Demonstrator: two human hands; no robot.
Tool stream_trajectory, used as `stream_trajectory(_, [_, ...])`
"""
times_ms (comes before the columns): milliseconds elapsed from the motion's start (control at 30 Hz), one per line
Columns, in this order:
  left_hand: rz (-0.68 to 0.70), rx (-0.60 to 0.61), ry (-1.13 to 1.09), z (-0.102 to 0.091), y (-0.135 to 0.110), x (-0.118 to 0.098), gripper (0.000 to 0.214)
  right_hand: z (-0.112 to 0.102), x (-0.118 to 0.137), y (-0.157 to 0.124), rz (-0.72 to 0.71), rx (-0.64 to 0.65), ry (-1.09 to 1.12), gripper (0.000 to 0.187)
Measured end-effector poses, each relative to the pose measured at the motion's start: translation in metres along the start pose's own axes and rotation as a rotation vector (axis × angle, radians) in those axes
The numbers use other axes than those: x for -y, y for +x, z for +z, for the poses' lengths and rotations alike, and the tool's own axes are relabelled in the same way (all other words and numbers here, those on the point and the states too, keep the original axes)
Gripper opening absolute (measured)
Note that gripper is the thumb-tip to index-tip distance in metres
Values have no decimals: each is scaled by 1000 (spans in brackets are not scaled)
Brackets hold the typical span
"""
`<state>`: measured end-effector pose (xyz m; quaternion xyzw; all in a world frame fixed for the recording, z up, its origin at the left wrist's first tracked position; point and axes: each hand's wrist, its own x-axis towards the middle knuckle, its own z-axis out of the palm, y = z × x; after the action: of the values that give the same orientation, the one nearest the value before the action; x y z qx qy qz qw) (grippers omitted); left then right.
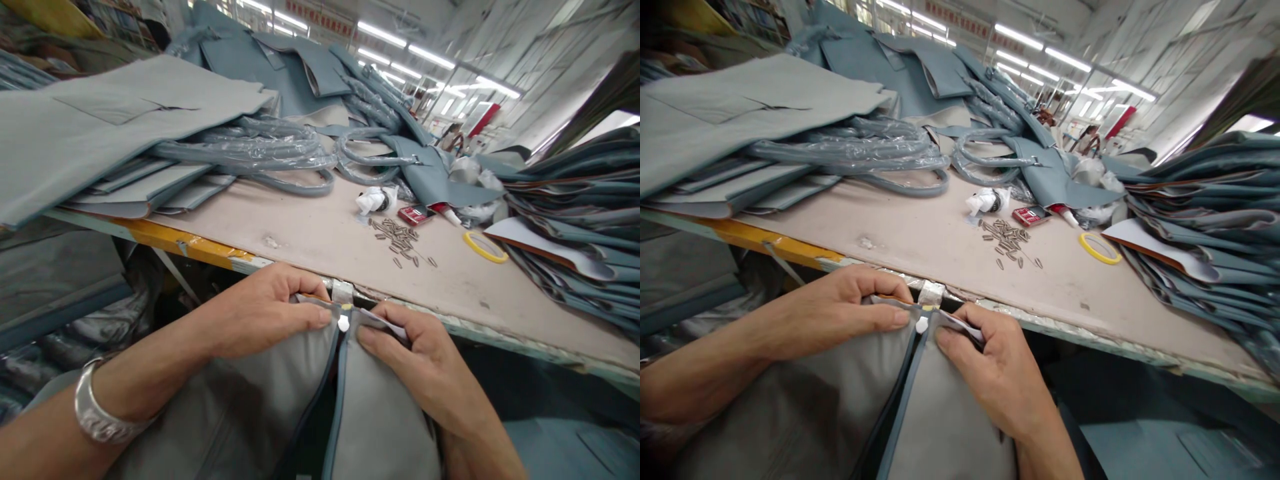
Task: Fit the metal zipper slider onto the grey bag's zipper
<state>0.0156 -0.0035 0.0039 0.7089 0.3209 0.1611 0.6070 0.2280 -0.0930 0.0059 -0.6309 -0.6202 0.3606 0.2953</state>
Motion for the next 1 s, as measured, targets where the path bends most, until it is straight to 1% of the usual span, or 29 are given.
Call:
stream_trajectory(67, [23, -77, 88, 3, -2, -5, 18, 1, 3, -1, -18, -73, -58, 26])
stream_trajectory(133, [75, -141, 226, 4, -3, -11, 19, 1, 8, -2, -38, -125, -130, 23])
stream_trajectory(200, [137, -182, 364, 3, -2, -16, 20, -1, 13, -1, -57, -146, -164, 20])
stream_trajectory(267, [186, -193, 457, 0, 0, -21, 20, -4, 17, 1, -61, -147, -177, 20])
stream_trajectory(333, [212, -186, 491, -3, 1, -25, 21, -7, 19, 2, -46, -132, -168, 22])
stream_trajectory(467, [201, -155, 441, -8, 5, -28, 24, -10, 19, 5, 15, -88, -82, 28])
stream_trajectory(533, [211, -165, 429, -11, 9, -31, 23, -11, 20, 9, 11, -121, -69, 28])
stream_trajectory(633, [313, -216, 484, -20, 23, -42, 21, -19, 25, 24, -37, -233, -107, 26])
stream_trajectory(700, [413, -261, 552, -30, 37, -56, 19, -31, 30, 39, -44, -298, -79, 24])
stream_trajectory(767, [508, -298, 619, -41, 51, -76, 17, -46, 39, 55, -37, -364, 6, 20])
stream_trajectory(867, [610, -304, 794, -53, 67, -111, 26, -71, 58, 74, -29, -496, 65, 17])
stream_trajectory(933, [646, -299, 894, -57, 74, -133, 34, -86, 73, 80, -40, -571, 31, 22])
stream_trajectory(1000, [665, -298, 936, -58, 82, -150, 38, -98, 88, 82, -68, -596, -11, 33])
